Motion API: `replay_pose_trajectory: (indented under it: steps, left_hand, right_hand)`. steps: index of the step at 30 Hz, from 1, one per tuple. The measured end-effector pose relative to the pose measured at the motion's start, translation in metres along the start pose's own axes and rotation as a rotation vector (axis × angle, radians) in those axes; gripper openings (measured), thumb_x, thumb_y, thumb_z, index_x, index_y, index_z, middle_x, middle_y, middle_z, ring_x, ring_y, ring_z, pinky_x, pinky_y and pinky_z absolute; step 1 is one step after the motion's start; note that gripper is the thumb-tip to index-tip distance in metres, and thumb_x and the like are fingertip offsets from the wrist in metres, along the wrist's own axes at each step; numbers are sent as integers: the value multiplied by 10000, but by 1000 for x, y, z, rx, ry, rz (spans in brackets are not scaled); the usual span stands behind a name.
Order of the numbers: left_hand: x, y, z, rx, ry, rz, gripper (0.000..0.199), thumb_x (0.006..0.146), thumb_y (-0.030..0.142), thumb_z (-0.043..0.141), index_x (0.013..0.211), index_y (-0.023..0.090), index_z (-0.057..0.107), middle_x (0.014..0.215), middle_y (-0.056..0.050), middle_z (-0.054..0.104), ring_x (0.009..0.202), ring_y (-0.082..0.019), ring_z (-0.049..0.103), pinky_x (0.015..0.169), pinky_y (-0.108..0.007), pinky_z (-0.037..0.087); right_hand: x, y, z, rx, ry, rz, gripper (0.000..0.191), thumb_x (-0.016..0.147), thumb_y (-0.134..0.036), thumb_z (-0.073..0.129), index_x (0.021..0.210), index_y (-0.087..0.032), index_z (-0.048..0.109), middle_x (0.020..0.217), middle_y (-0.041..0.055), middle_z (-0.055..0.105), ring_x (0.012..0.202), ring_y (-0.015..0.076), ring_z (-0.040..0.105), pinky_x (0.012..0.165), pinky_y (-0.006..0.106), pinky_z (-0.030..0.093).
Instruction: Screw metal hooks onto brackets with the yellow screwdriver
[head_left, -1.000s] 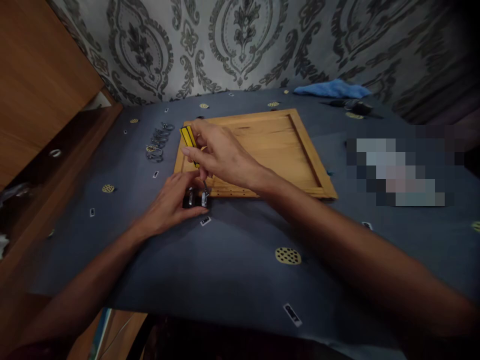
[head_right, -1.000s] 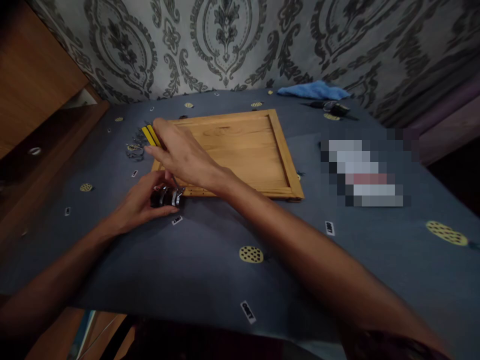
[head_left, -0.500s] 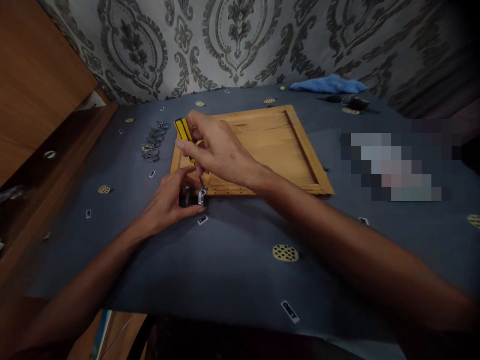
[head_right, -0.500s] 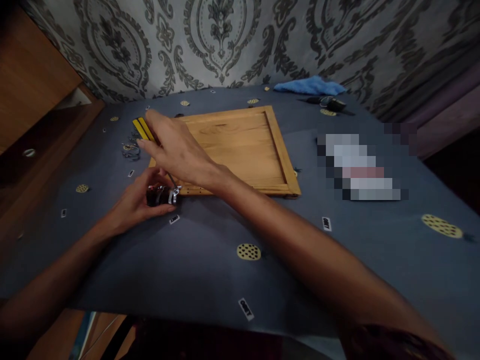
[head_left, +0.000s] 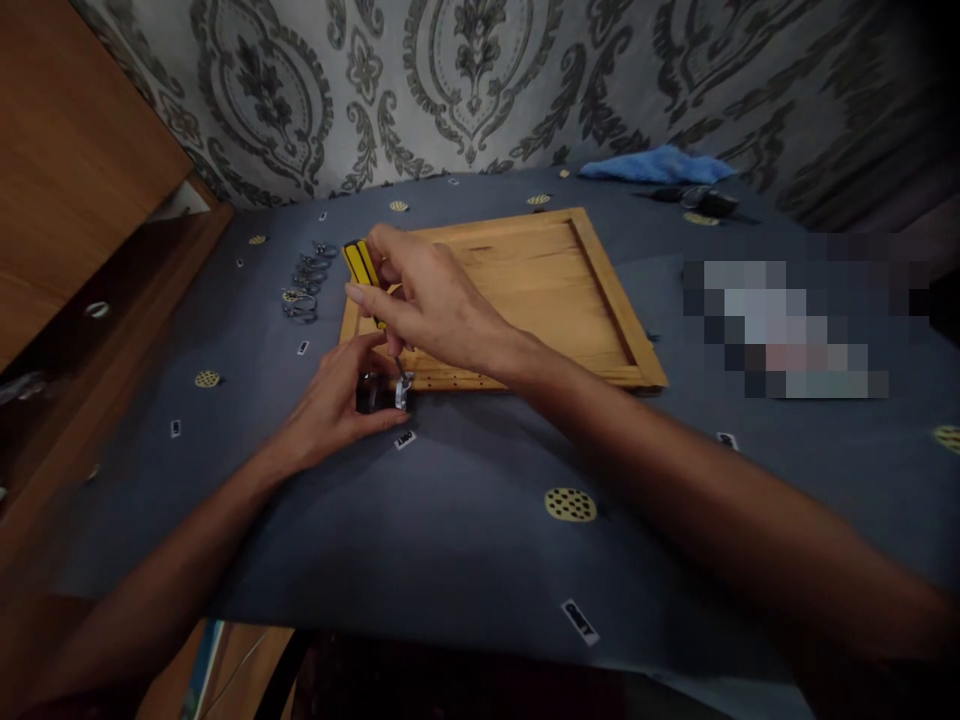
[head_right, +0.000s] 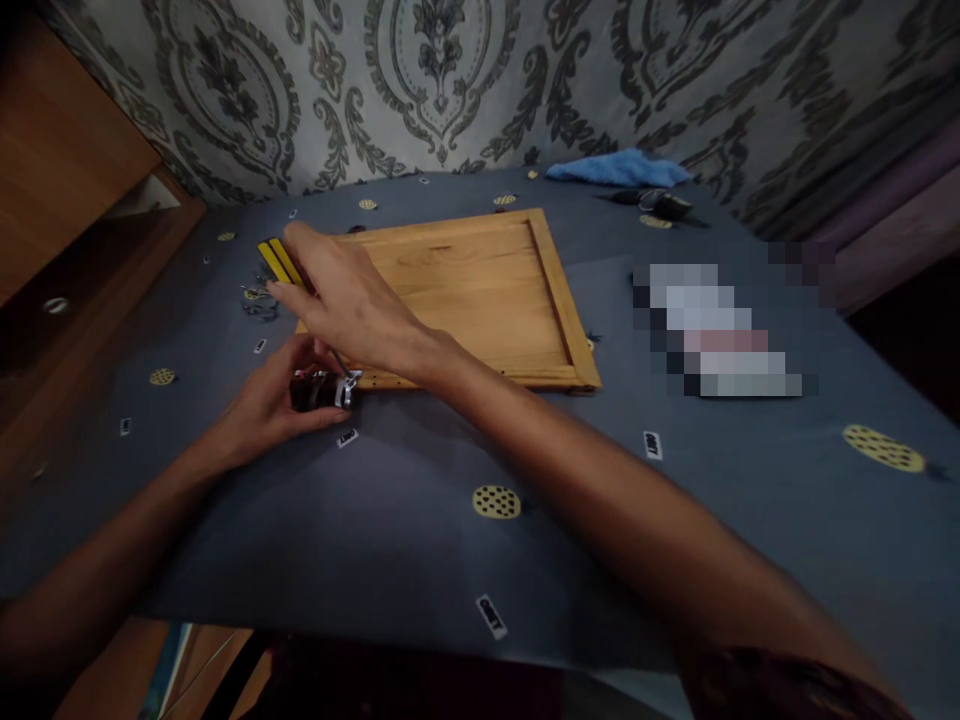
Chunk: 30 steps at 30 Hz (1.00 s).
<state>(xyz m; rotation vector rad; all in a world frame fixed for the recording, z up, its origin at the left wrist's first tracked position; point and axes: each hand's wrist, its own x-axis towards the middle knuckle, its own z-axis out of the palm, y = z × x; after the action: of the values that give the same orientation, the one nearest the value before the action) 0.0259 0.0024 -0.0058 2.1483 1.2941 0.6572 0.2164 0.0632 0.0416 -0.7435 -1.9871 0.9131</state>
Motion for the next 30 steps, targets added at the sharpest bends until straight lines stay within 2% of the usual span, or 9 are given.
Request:
replay_pose_trajectory:
  steps: [4,11,18,25,30]
  left_hand:
    - [0,0,-1,6,-9,14,560,854,426,838,1288,248,532,1134,-64,731,1090,-298,678,1025,-503,522]
    - [0,0,-1,27,-3,0,545,856,443,830,1273,245,542,1160,-76,725,1135,-315,673,1016,-496,515]
    - [1,-1,-2,79,-3,10,551,854,458,830,1273,239,546,1140,-58,730,1082,-300,687,988,-473,509]
    - [0,-1,-2,80,6,9,535,848,465,833,1240,232,555,1142,-58,720,1072,-295,683,974,-452,508]
    - [1,0,-2,115,23,-6,443,821,431,841,1113,231,575,1073,-40,701,990,-272,666,903,-421,516]
  right_hand:
    - [0,0,0,-19,1,-7,342,1046,-222,593,842,-265,323,894,14,547,1096,235,660,878,343,591]
    - [0,-2,0,-14,11,-2,346,1041,-237,605,847,-265,320,918,19,546,1049,215,656,801,294,565]
    - [-1,0,1,-5,-15,-3,328,1048,-264,600,863,-267,329,899,15,555,1001,218,662,778,297,555]
    - [0,0,3,1,-29,-3,336,1059,-229,568,865,-266,296,852,-20,501,777,147,590,700,267,489]
    - [0,0,7,-56,-18,-75,317,1063,-238,543,880,-264,286,864,-19,494,887,165,593,801,281,488]
